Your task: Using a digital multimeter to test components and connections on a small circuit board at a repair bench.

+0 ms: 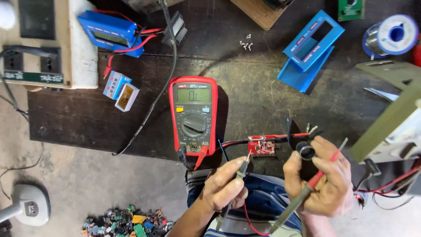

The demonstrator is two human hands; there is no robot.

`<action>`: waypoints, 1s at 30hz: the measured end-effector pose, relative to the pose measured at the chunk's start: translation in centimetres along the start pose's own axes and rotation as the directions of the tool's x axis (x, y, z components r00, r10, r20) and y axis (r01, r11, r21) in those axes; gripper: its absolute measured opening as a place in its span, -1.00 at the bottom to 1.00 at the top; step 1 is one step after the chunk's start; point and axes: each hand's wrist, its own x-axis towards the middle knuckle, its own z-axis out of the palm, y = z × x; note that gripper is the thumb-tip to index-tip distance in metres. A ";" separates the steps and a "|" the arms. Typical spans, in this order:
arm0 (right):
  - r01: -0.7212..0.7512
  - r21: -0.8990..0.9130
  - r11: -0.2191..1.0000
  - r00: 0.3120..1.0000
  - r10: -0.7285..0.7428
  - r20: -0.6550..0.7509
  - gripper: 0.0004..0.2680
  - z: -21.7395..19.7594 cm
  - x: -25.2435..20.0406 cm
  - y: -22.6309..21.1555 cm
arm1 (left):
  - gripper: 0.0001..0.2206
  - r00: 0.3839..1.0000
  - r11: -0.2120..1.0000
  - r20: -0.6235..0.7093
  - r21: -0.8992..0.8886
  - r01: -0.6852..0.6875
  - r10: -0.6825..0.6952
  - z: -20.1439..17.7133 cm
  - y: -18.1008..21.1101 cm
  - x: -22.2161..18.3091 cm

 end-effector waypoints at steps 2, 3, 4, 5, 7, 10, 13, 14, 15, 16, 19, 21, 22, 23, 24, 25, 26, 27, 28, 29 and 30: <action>-0.027 -0.081 0.996 0.996 0.020 -0.092 -0.81 0.4 0.9 -1.3 | -0.81 0.971 0.991 -0.200 0.071 -0.117 0.130 1.2 -0.5 0.7; -0.020 -0.083 0.996 0.995 0.012 -0.102 -0.81 0.4 1.0 -1.4 | -0.81 0.969 0.989 -0.202 0.073 -0.129 0.142 1.3 -0.6 0.8; -0.022 -0.103 0.994 0.995 0.012 -0.098 -0.83 0.4 1.2 -1.5 | -0.81 0.963 0.986 -0.220 0.089 -0.139 0.155 1.5 -0.7 0.8; -0.025 -0.123 0.992 0.996 0.013 -0.093 -0.84 0.4 1.3 -1.6 | -0.82 0.957 0.983 -0.237 0.106 -0.148 0.169 1.6 -0.8 0.9; -0.056 -0.141 0.988 0.996 0.044 -0.082 -0.84 0.2 1.3 -1.8 | -0.82 0.962 0.983 -0.221 0.128 -0.134 0.160 1.4 -0.6 0.6; -0.103 -0.166 0.981 0.994 0.094 -0.060 -0.82 0.0 1.2 -2.1 | -0.82 0.963 0.982 -0.215 0.126 -0.139 0.163 1.5 -1.1 0.2; -0.114 -0.149 0.982 0.992 0.105 -0.064 -0.81 0.0 1.2 -2.0 | -0.81 0.959 0.985 -0.232 0.097 -0.145 0.164 1.5 -0.8 0.4; -0.114 -0.128 0.985 0.992 0.105 -0.076 -0.80 0.0 1.1 -2.0 | -0.81 0.961 0.988 -0.237 0.087 -0.127 0.145 1.4 -0.6 0.6; -0.116 -0.124 0.986 0.991 0.106 -0.078 -0.80 0.1 0.8 -1.6 | -0.81 0.961 0.988 -0.235 0.092 -0.128 0.146 1.5 -0.6 0.5; -0.064 -0.106 0.992 0.994 0.054 -0.098 -0.83 0.1 0.6 -1.2 | -0.81 0.955 0.988 -0.254 0.081 -0.135 0.151 1.7 -0.7 0.5; -0.057 -0.078 0.995 0.989 0.046 -0.138 -0.90 -0.4 -0.3 -1.2 | -0.83 0.944 0.986 -0.289 0.086 -0.141 0.160 1.9 -0.4 1.0; -0.101 -0.064 0.993 0.984 0.091 -0.154 -0.93 -0.6 -1.0 -0.8 | -0.83 0.938 0.985 -0.307 0.100 -0.140 0.164 2.0 -0.2 1.3; -0.111 -0.006 0.994 0.981 0.109 -0.161 -0.95 -0.7 -1.4 -0.2 | -0.84 0.935 0.985 -0.315 0.104 -0.137 0.163 2.1 -0.2 1.4; -0.120 0.052 0.991 0.978 0.128 -0.165 -0.95 -0.7 -1.9 0.4 | -0.84 0.932 0.985 -0.324 0.107 -0.135 0.162 2.1 -0.1 1.5; -0.116 0.059 0.991 0.978 0.125 -0.169 -0.95 -1.1 -1.6 -0.1 | -0.84 0.931 0.984 -0.324 0.114 -0.138 0.169 2.3 0.0 1.3; -0.140 0.111 0.984 0.979 0.155 -0.135 -0.96 -1.5 -1.2 -0.7 | -0.84 0.941 0.992 -0.317 0.082 -0.101 0.122 2.4 0.2 1.0; -0.159 0.180 0.971 0.980 0.178 -0.094 -0.95 -1.5 -0.7 -1.4 | -0.84 0.947 0.996 -0.312 0.068 -0.059 0.077 2.0 0.3 0.8; -0.148 0.204 0.968 0.981 0.170 -0.093 -0.95 -1.8 -0.5 -2.0 | -0.84 0.944 0.994 -0.319 0.093 -0.060 0.087 1.8 0.6 1.2; -0.192 0.171 0.967 0.977 0.204 -0.060 -0.95 -2.2 -0.4 -2.5 | -0.84 0.946 0.996 -0.316 0.066 -0.058 0.076 1.6 1.0 1.5; -0.233 0.135 0.963 0.971 0.239 -0.028 -0.95 -2.5 -0.2 -3.1 | -0.83 0.947 0.998 -0.313 0.039 -0.056 0.065 1.4 1.3 1.8; -0.220 0.158 0.963 0.974 0.226 -0.021 -0.95 -2.5 -0.7 -2.6 | -0.83 0.943 0.997 -0.325 0.063 -0.054 0.071 1.4 2.2 0.3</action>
